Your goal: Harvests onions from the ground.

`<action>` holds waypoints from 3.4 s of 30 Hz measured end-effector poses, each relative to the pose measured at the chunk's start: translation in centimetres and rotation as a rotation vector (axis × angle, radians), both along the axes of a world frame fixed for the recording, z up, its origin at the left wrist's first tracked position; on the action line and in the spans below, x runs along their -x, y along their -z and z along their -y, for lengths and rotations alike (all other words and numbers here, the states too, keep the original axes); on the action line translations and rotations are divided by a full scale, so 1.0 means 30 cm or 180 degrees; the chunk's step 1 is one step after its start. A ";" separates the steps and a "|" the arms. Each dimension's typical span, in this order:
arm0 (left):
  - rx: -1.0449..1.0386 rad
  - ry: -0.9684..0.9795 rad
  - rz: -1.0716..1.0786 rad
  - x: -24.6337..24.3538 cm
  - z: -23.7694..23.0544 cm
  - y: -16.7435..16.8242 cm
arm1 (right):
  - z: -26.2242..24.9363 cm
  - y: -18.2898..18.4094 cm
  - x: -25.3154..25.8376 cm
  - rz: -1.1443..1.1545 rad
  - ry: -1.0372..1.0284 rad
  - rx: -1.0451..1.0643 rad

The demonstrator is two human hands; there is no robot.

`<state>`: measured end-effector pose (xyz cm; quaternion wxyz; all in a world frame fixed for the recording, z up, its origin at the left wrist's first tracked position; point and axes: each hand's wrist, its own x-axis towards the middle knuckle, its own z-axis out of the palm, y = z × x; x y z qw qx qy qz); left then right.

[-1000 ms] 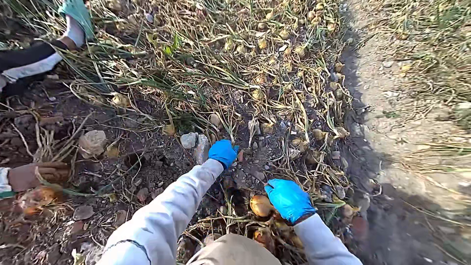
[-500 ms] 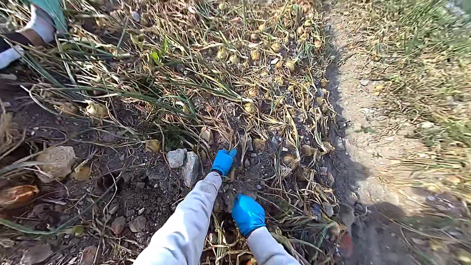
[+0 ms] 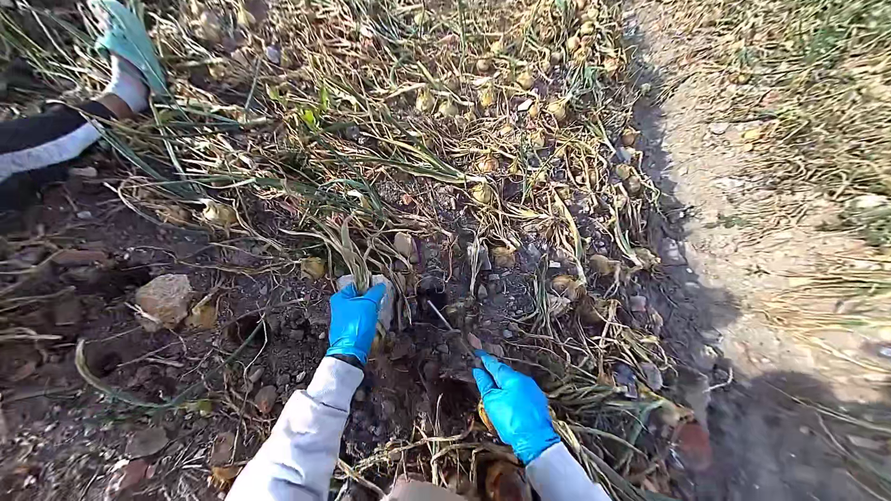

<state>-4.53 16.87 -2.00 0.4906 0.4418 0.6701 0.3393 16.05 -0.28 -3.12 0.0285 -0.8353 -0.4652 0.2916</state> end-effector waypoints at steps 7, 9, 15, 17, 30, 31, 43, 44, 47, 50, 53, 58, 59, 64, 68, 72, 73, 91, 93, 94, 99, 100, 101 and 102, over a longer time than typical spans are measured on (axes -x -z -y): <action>-0.0395 0.2705 -0.2551 -0.207 -0.384 0.057 | -0.305 -0.011 -0.024 0.0596 -0.0462 0.0841; -0.0406 0.3307 -0.3046 -0.281 -0.414 0.101 | -0.358 0.003 0.009 0.0654 -0.0543 0.0853; 0.0040 0.3774 -0.3860 -0.383 -0.438 0.187 | -0.460 0.043 0.143 0.0581 -0.0369 0.0895; 0.0125 0.3868 -0.3941 -0.389 -0.440 0.184 | -0.406 0.118 0.124 0.0549 -0.0292 0.0541; -0.0391 0.5183 -0.2827 -0.286 0.042 0.046 | -0.166 0.466 0.047 0.0181 -0.0242 -0.0930; -0.0278 0.5245 -0.2780 -0.252 0.039 0.041 | -0.162 0.472 0.035 0.0337 -0.0350 -0.0961; 0.0040 0.2659 -0.2497 -0.099 -0.528 -0.079 | -0.449 0.035 -0.061 0.0491 -0.0951 0.0779; 0.0064 0.2818 -0.2689 -0.131 -0.558 -0.051 | -0.480 0.001 -0.039 0.0559 -0.1130 0.0803; 0.0322 0.3413 -0.3460 -0.224 -0.605 0.036 | -0.539 -0.261 0.080 0.0406 -0.1473 0.1059; 0.0649 0.3982 -0.3976 -0.270 -0.608 0.124 | -0.600 -0.138 0.117 0.0789 -0.1579 0.0222; 0.0777 0.4109 -0.4261 -0.275 -0.617 0.177 | -0.711 0.002 0.120 0.0777 -0.1436 0.0874; 0.0479 0.3945 -0.4055 -0.237 -0.597 0.196 | -0.625 0.082 0.081 0.0522 -0.0872 0.0748; 0.0471 0.3892 -0.3976 -0.230 -0.586 0.201 | -0.570 0.143 0.068 0.0405 -0.0790 0.0688; 0.0393 0.3391 -0.3339 -0.232 -0.466 0.178 | -0.325 0.459 0.107 0.0319 -0.0400 -0.0184; 0.0182 0.3692 -0.3157 -0.216 -0.286 0.114 | -0.322 0.462 0.094 0.0216 -0.0302 -0.0153; -0.0133 0.3903 -0.3409 -0.118 -0.204 0.071 | -0.264 0.368 0.072 -0.0073 -0.0212 0.0195; -0.0078 0.3839 -0.3441 -0.097 -0.202 0.047 | -0.228 0.345 0.062 -0.0167 -0.0154 0.0331; -0.0041 0.6077 -0.1893 -0.352 0.491 -0.175 | 0.376 -0.196 -0.272 -0.0091 0.0760 -0.1403; 0.0135 0.6908 -0.2304 -0.427 0.532 -0.284 | 0.317 -0.221 -0.286 -0.0040 0.0610 -0.0650; -0.0046 0.7146 -0.2229 -0.434 0.531 -0.294 | 0.279 -0.214 -0.287 0.0104 0.0512 -0.0305; -0.0395 0.5705 -0.1836 -0.336 0.297 -0.098 | 0.099 -0.117 -0.264 0.0523 -0.0053 0.0831; -0.0261 0.5070 -0.2033 -0.342 0.222 -0.090 | 0.074 -0.113 -0.256 0.0575 -0.0113 0.0843; -0.0187 0.4506 -0.2175 -0.362 0.152 -0.069 | 0.051 -0.117 -0.243 0.0617 -0.0171 0.0869; -0.0180 0.4085 -0.2277 -0.394 0.085 -0.021 | 0.026 -0.128 -0.228 0.0664 -0.0228 0.0920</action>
